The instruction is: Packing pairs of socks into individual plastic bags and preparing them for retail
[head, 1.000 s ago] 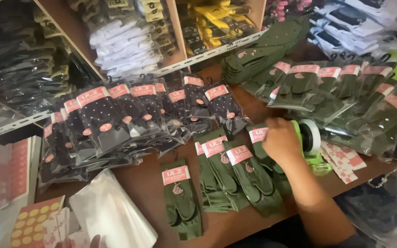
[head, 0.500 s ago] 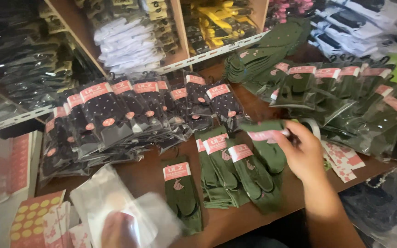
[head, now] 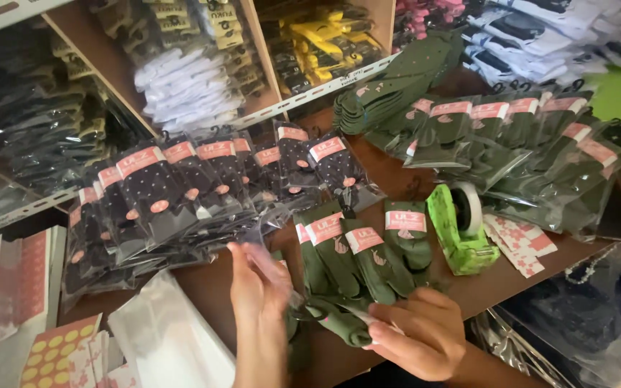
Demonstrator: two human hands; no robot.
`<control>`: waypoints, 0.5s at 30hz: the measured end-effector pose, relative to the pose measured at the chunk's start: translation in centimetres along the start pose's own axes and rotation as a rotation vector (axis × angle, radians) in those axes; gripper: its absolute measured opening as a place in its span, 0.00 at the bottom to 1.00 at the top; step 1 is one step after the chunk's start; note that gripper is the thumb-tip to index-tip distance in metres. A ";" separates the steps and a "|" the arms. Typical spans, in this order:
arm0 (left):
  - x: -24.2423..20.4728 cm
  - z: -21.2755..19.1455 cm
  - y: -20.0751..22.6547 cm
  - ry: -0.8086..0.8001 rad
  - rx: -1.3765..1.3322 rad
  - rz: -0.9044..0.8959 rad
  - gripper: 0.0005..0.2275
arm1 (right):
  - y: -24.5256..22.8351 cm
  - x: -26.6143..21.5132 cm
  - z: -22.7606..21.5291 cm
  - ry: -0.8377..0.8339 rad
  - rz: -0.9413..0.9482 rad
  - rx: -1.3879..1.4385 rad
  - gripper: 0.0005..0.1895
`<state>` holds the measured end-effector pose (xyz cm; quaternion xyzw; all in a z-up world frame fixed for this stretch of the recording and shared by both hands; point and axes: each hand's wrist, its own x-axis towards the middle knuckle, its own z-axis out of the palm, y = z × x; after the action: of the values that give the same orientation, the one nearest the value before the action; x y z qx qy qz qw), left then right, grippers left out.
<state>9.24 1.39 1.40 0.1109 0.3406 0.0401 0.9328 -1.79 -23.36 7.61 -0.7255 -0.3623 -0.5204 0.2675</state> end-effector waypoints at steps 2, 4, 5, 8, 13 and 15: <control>0.7 -0.4 -0.6 0.015 -0.034 0.008 0.10 | 0.5 -0.6 -0.2 -0.013 0.006 -0.029 0.21; 0.7 -0.5 -1.1 -0.064 -0.071 0.049 0.09 | 1.5 -2.4 -0.2 -0.164 0.083 0.016 0.32; 0.1 -0.4 -0.9 -0.064 -0.072 0.053 0.09 | 1.5 -2.5 0.1 -0.162 0.082 0.020 0.32; -0.8 -0.3 -0.3 -0.100 -0.029 0.021 0.05 | 1.7 -2.4 0.3 -0.010 0.253 0.100 0.23; -2.2 -0.3 -0.6 -0.304 0.119 0.035 0.16 | 0.8 -2.5 -1.1 -0.482 0.181 -0.064 0.12; -1.9 -0.2 -0.9 -0.217 0.112 0.070 0.13 | 0.0 -0.2 -0.9 -0.250 0.083 -0.038 0.16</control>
<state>7.65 0.24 2.27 0.1782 0.2353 0.0412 0.9546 -2.34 -24.11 7.76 -0.8041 -0.3525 -0.4210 0.2280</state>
